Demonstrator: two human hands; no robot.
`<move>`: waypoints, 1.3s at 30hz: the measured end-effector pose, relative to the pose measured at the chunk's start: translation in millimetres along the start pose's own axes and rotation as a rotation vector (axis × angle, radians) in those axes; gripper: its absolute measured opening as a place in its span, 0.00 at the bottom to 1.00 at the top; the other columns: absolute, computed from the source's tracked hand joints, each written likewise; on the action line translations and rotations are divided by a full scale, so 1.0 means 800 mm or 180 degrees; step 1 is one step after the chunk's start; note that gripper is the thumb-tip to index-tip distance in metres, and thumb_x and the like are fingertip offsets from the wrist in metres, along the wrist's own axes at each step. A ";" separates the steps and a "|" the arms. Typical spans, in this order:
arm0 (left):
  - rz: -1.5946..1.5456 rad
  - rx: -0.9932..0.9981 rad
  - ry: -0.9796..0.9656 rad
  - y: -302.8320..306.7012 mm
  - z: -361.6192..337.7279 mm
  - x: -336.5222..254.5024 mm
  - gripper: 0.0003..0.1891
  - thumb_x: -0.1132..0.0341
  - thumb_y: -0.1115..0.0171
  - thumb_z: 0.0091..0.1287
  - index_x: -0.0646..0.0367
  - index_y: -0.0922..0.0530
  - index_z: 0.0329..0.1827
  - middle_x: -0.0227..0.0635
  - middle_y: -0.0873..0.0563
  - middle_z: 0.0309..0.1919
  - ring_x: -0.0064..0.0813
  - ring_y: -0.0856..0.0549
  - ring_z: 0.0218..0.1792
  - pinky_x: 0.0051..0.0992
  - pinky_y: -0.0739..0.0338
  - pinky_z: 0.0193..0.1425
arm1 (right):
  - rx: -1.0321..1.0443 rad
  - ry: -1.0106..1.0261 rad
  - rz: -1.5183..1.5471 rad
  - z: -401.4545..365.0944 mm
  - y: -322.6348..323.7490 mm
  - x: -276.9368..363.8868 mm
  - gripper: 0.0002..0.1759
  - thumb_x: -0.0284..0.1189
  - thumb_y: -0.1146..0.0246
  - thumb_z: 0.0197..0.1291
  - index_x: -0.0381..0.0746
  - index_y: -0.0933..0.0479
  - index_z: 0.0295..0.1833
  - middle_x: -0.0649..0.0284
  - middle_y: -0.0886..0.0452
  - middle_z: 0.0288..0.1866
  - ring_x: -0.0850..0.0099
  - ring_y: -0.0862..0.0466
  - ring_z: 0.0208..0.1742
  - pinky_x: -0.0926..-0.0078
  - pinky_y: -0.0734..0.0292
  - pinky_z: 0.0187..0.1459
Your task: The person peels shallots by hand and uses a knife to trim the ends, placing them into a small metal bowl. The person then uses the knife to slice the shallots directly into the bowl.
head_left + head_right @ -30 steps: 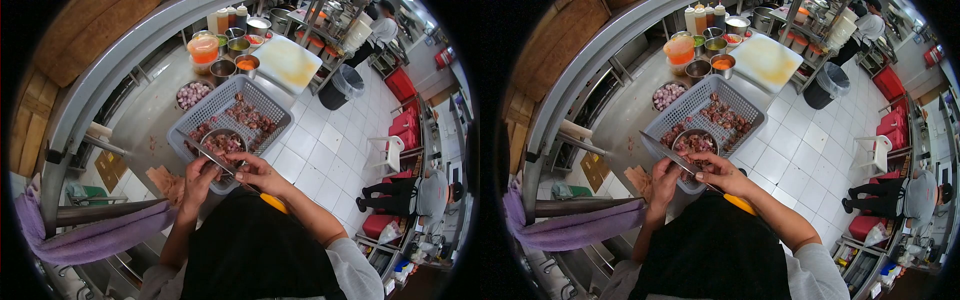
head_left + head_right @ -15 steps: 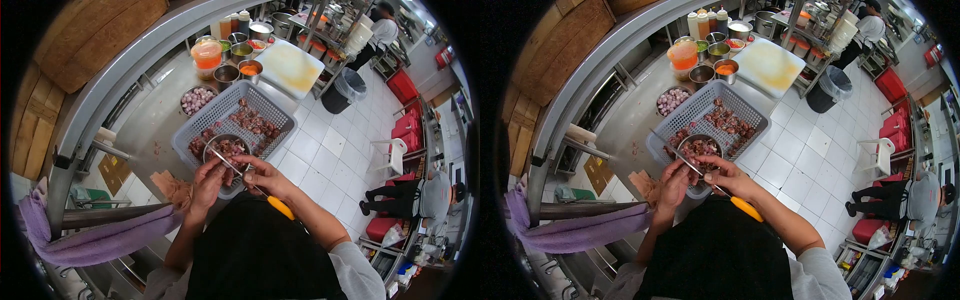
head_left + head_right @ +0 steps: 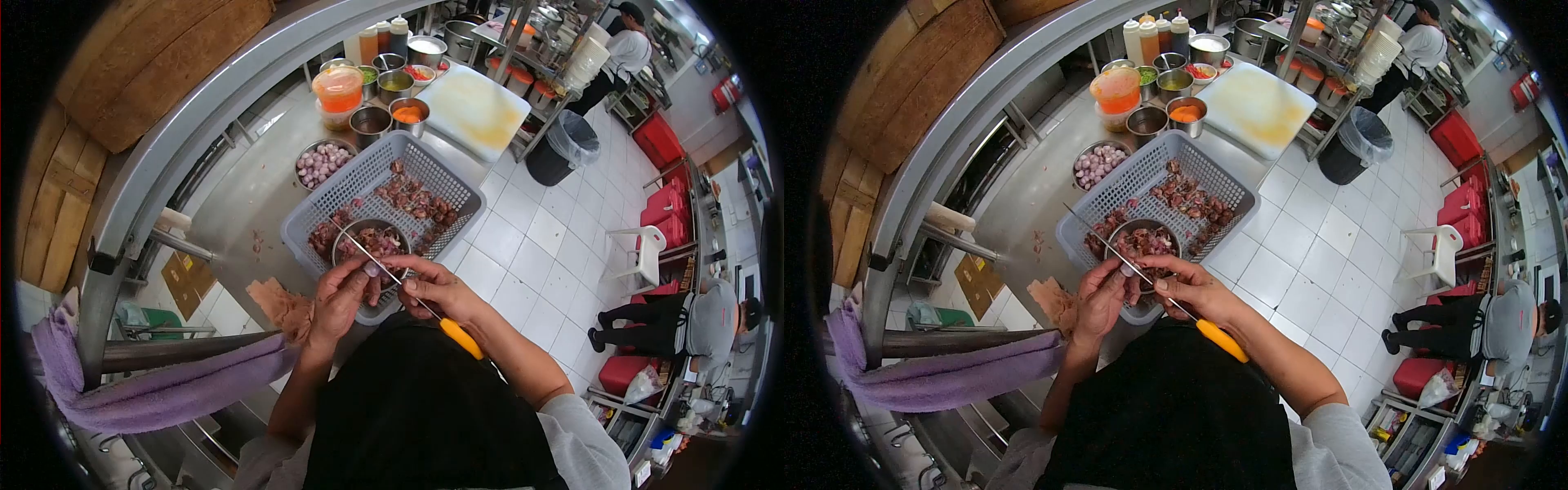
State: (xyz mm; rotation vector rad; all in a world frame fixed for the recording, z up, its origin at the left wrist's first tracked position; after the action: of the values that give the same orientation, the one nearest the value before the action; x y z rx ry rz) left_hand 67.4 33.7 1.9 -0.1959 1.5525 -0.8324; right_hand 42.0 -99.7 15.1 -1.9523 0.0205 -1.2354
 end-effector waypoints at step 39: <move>0.0374 -0.1120 -0.0305 0.009 -0.009 -0.002 0.14 0.81 0.38 0.67 0.70 0.21 0.55 0.39 0.13 0.41 0.24 0.14 0.37 0.24 0.16 0.41 | -0.0183 0.0194 -0.0355 0.003 0.006 0.007 0.24 0.31 0.37 0.69 0.47 0.27 0.70 0.72 0.20 0.35 0.85 0.28 0.28 0.85 0.35 0.29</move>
State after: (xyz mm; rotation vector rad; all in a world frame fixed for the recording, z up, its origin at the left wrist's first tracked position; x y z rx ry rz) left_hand 64.0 42.5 -1.5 -0.3902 1.5948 -0.4471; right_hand 48.7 -104.1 15.9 -1.9873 -0.0222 -1.3807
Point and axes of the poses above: each hand's wrist, its own z-axis towards the middle knuckle, its own y-axis out of the back of the hand, x = y × z, the point moved 8 cm from there along z, towards the middle knuckle
